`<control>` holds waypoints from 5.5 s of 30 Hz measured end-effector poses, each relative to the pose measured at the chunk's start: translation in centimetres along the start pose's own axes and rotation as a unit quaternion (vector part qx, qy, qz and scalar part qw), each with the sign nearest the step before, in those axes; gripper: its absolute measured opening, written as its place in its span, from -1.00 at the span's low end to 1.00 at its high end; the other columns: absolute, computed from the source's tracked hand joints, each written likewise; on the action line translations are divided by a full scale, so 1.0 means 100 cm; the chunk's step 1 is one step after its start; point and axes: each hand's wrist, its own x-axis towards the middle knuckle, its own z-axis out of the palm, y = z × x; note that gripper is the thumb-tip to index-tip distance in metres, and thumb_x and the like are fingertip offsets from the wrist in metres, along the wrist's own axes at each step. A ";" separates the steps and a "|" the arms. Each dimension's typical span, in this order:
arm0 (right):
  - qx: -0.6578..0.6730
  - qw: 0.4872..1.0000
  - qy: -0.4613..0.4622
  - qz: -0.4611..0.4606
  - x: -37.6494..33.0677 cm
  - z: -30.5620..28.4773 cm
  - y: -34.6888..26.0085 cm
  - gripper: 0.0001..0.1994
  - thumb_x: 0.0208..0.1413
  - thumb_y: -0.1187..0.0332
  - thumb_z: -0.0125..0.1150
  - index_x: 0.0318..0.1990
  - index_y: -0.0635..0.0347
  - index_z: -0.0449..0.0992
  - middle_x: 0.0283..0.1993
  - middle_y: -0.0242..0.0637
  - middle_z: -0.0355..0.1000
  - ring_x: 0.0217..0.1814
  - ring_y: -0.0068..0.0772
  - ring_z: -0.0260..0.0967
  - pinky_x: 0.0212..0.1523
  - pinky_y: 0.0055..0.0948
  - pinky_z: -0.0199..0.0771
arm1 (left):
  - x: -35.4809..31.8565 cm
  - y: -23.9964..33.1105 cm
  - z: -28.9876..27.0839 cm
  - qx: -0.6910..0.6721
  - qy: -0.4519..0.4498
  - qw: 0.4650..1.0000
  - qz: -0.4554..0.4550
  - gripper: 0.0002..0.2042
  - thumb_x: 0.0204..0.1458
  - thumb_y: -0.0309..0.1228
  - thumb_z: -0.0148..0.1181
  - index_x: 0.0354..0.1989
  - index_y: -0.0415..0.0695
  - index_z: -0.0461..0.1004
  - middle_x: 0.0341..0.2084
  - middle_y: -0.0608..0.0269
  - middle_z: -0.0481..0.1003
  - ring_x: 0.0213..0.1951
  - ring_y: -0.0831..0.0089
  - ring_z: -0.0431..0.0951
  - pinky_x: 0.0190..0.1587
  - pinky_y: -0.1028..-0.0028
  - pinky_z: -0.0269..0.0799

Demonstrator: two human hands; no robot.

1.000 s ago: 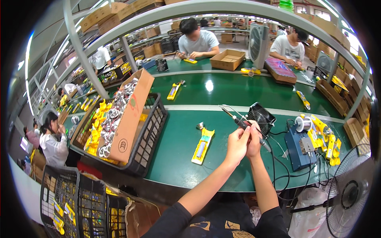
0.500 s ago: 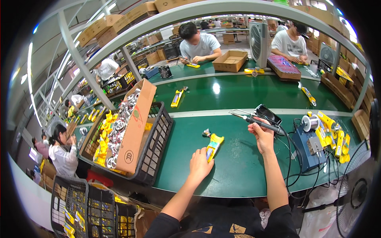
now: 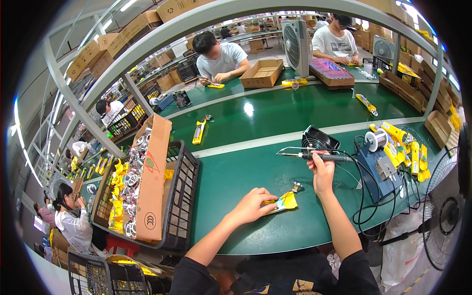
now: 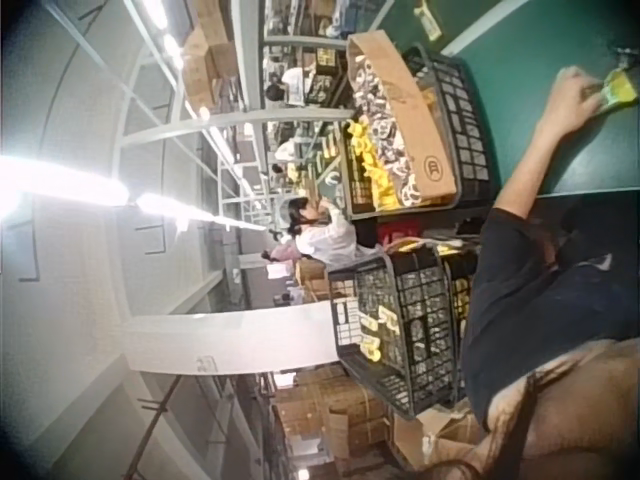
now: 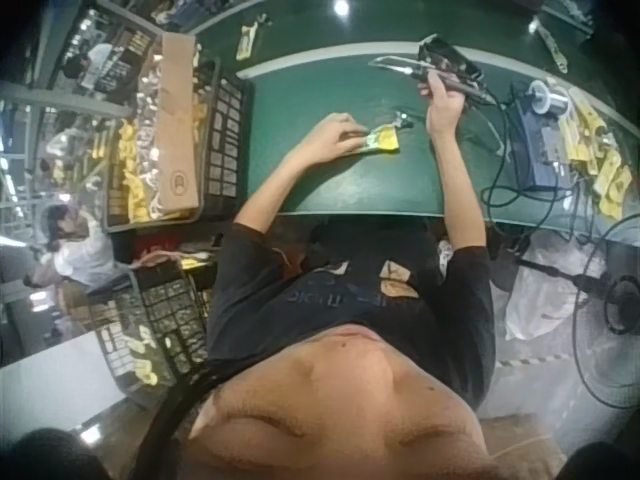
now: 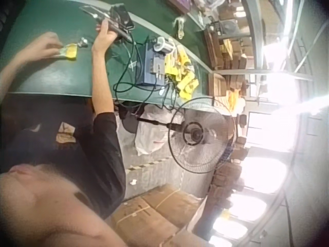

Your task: The person solders wires and circuit components inside flashlight casings using a soldering iron and places the assembled flashlights onto a conveyor belt.

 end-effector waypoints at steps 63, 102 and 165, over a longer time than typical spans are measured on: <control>-0.274 0.934 -0.225 0.045 -0.023 -0.002 -0.014 -0.85 -0.41 0.46 0.08 -0.63 0.34 0.28 -0.55 -0.33 0.21 -0.58 -0.61 0.06 -0.57 -0.60 0.06 | 0.001 -0.016 0.032 -0.166 0.185 0.968 0.014 -0.93 -0.42 -0.56 0.14 -0.72 -0.21 0.36 -0.46 0.22 0.39 -0.48 0.48 0.42 -0.47 0.57 0.36; -0.160 0.978 -0.134 0.025 -0.016 -0.011 -0.018 -0.87 -0.32 0.51 0.01 -0.51 0.32 0.26 -0.53 -0.42 0.15 -0.62 -0.75 0.02 -0.62 -0.72 0.00 | 0.003 -0.011 0.029 -0.146 0.181 0.972 0.030 -0.93 -0.40 -0.54 0.16 -0.67 -0.18 0.40 -0.47 0.24 0.39 -0.48 0.41 0.44 -0.45 0.53 0.38; -0.225 0.950 -0.208 0.063 -0.016 -0.010 -0.015 -0.82 -0.41 0.38 0.05 -0.59 0.27 0.28 -0.59 -0.41 0.17 -0.56 -0.63 0.05 -0.53 -0.62 0.05 | -0.008 -0.013 0.025 -0.127 0.140 0.982 0.030 -0.95 -0.31 -0.53 0.16 -0.61 -0.19 0.44 -0.66 0.26 0.36 -0.62 0.44 0.41 -0.56 0.54 0.34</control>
